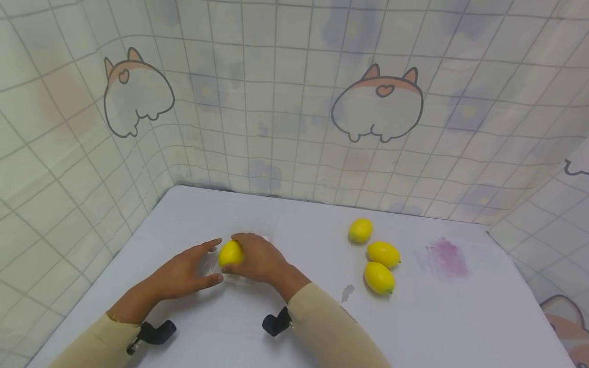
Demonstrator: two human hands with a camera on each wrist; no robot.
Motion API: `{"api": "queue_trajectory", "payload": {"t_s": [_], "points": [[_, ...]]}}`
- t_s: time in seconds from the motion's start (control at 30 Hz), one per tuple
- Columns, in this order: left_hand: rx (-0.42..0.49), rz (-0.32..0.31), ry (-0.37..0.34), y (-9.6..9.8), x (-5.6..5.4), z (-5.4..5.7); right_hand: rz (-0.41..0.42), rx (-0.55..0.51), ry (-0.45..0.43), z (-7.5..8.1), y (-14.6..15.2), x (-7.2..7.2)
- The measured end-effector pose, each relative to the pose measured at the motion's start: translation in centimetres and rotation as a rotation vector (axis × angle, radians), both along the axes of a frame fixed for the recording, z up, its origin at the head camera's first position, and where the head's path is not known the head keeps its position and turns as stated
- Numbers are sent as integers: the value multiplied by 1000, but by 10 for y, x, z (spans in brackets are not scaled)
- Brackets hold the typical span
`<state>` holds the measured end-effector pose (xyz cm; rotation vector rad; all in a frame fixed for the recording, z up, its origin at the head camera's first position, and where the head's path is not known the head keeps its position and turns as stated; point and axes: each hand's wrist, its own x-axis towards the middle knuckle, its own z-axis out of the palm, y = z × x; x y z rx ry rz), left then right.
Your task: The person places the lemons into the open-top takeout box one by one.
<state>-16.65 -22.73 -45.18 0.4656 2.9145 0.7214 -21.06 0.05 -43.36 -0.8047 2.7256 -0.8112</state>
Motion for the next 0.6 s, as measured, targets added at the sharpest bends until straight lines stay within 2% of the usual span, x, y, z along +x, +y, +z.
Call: {"api": "queue_trajectory", "payload": {"t_s": [0.23, 0.47, 0.6], "points": [[13, -1, -4, 0, 1, 1, -3, 19, -15, -4, -3, 0], [7, -1, 8, 0, 0, 0, 27, 60, 37, -8, -7, -2], [4, 3, 4, 0, 0, 0, 27, 68, 37, -9, -8, -3]]}}
